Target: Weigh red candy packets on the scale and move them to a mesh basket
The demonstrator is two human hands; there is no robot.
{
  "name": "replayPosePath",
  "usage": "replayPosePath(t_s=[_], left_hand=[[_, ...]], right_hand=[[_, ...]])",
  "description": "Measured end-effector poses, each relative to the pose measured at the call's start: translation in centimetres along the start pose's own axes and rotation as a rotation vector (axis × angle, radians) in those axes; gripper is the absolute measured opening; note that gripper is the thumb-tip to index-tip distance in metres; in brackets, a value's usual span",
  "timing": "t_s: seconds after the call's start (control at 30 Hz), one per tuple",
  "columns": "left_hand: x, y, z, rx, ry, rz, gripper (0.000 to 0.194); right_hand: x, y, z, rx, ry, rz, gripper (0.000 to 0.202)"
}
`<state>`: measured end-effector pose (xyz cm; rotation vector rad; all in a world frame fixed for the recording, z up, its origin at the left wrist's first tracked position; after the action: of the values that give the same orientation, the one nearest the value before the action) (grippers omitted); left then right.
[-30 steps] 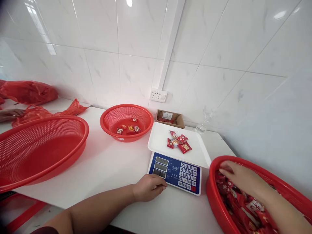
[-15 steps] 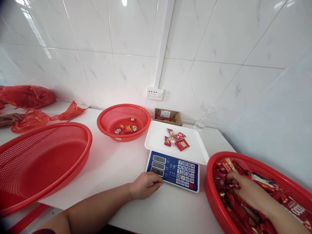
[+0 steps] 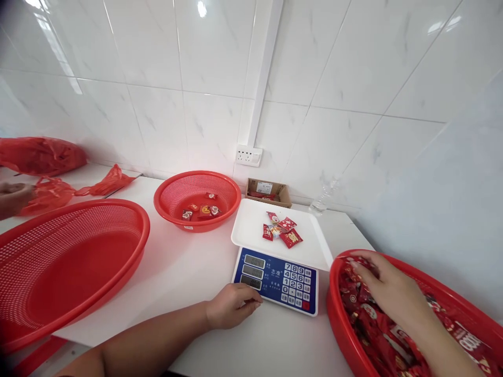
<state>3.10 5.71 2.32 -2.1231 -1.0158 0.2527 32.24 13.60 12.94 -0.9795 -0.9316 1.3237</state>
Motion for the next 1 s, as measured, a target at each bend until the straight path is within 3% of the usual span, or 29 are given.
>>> replayPosePath(t_s=[0.1, 0.23, 0.4, 0.5, 0.6, 0.73, 0.87, 1.0], left_hand=[[0.0, 0.0, 0.1, 0.011, -0.002, 0.006, 0.019], [-0.1, 0.0, 0.1, 0.021, -0.011, 0.011, 0.019], [-0.1, -0.4, 0.2, 0.043, -0.013, -0.018, 0.018], [-0.1, -0.4, 0.1, 0.062, 0.006, -0.023, 0.019], [-0.1, -0.2, 0.0, 0.081, 0.037, -0.014, 0.019], [-0.1, 0.2, -0.2, 0.088, 0.06, 0.008, 0.019], [-0.1, 0.4, -0.3, 0.084, 0.075, 0.023, 0.019], [-0.1, 0.7, -0.3, 0.104, 0.07, 0.028, 0.018]], right_hand=[[0.0, 1.6, 5.2, 0.165, -0.07, 0.166, 0.036], [1.4, 4.3, 10.2, 0.14, -0.186, 0.282, 0.036], [2.9, 5.1, 12.2, 0.011, -0.287, 0.181, 0.044], [1.8, 5.0, 11.5, -0.049, -0.285, 0.232, 0.044], [-0.4, 4.9, 9.3, -0.119, -0.241, 0.303, 0.045], [-3.6, 5.5, 5.0, -0.157, -0.266, 0.213, 0.054], [-6.0, 8.1, 0.5, -0.152, -0.242, 0.142, 0.061], [-7.3, 9.7, -0.9, -0.155, -0.173, 0.059, 0.059]])
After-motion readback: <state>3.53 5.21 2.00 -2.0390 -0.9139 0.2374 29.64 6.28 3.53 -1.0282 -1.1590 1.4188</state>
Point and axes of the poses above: each hand's wrist, its own x-axis towards the middle knuckle, its own y-axis out of the palm, z = x × y, the point moved 6 cm from there along x, towards the middle knuckle, and after that the axes turned 14 degrees about z, right-handed, at the moved point
